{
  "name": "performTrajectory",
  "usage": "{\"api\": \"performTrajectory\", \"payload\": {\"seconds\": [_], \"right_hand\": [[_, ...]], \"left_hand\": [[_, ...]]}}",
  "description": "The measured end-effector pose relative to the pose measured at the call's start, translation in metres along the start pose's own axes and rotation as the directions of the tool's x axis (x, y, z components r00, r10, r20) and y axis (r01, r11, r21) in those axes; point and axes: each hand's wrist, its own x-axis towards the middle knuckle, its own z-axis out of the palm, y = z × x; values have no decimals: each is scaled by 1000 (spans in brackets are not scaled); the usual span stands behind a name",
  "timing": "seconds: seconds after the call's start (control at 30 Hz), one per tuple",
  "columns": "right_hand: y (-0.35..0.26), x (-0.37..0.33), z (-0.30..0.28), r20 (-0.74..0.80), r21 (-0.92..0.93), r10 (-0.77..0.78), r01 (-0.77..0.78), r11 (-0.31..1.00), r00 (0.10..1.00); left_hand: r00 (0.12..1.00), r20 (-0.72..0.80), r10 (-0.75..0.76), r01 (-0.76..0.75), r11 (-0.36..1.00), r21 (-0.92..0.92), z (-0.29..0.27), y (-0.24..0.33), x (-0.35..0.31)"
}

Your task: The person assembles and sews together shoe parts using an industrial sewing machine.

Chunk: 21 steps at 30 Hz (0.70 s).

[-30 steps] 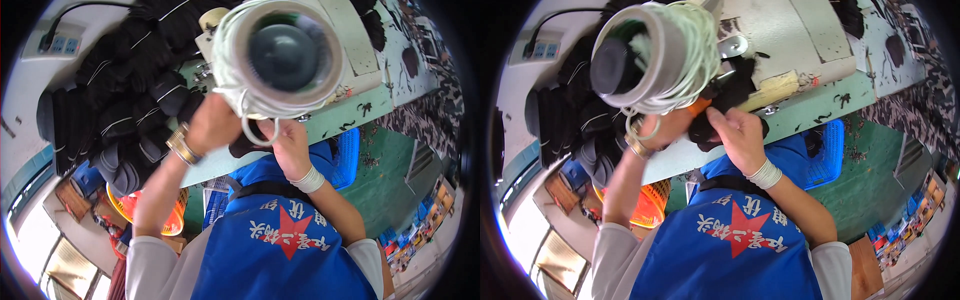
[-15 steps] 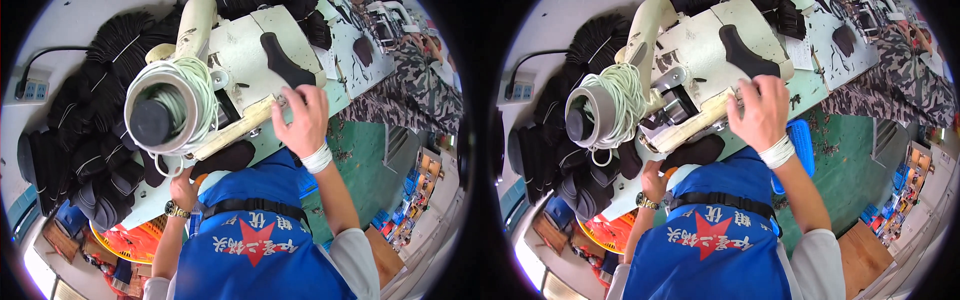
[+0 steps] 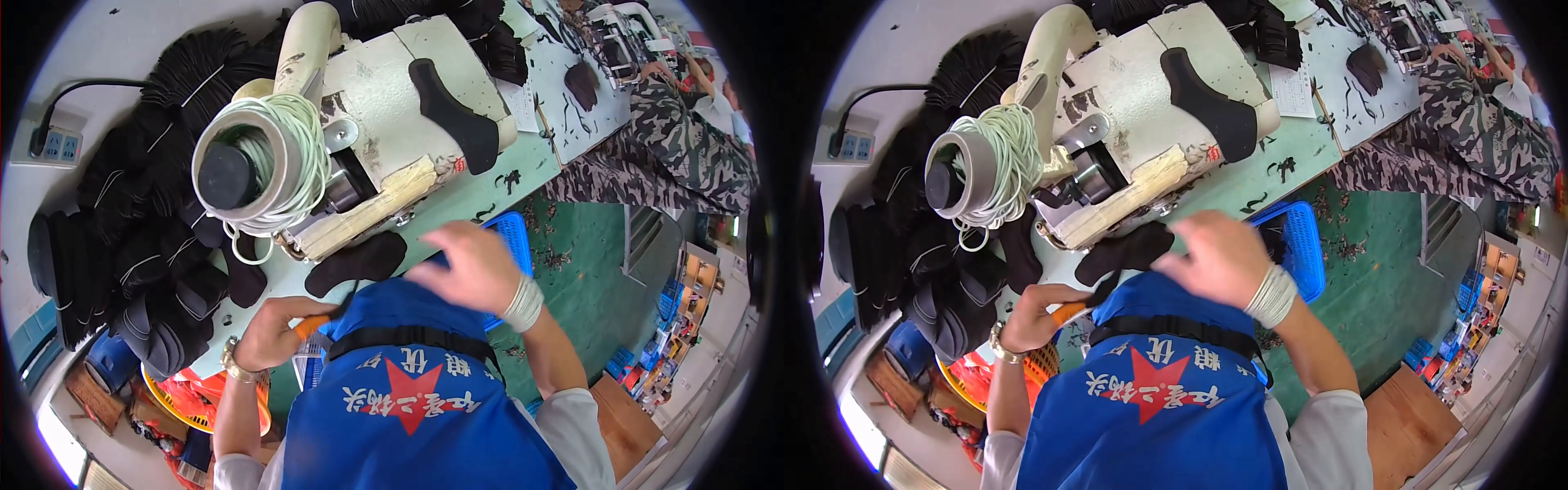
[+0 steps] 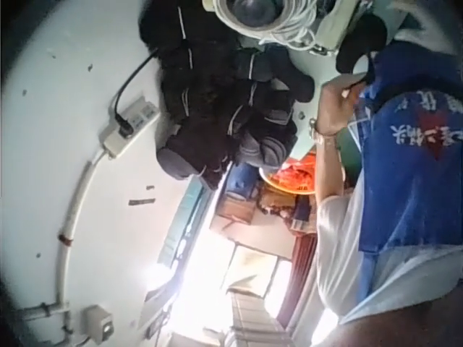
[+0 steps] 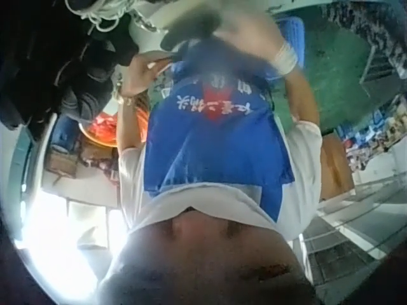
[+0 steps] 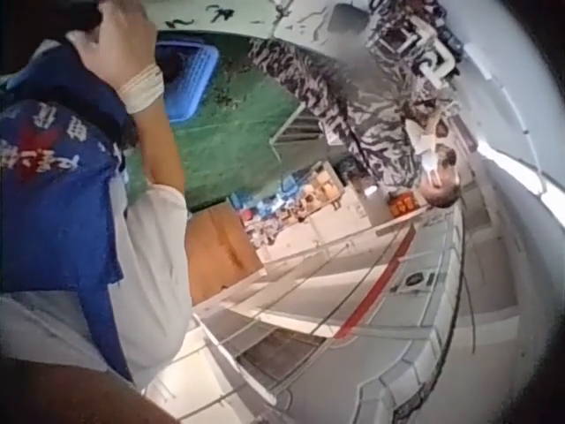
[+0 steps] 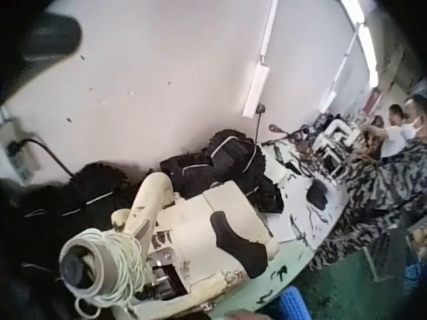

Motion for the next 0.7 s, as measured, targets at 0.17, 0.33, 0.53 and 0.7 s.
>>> {"api": "performTrajectory", "payload": {"seconds": [0.17, 0.33, 0.53, 0.7], "right_hand": [[-37, 22, 8, 240, 742, -218, -33, 670, 946], [-33, 54, 22, -70, 507, -25, 57, 860, 997], [-30, 95, 49, 27, 381, 44, -51, 923, 999], [-22, 107, 82, -123, 495, 29, 36, 868, 992]], "left_hand": [[998, 21, -67, 70, 926, -371, -27, 47, 27], [986, 65, -153, 164, 830, -533, -41, 25, 48], [937, 142, -318, 348, 884, -311, -78, 20, 67], [976, 151, -159, 206, 904, -376, -100, 18, 69]]}}
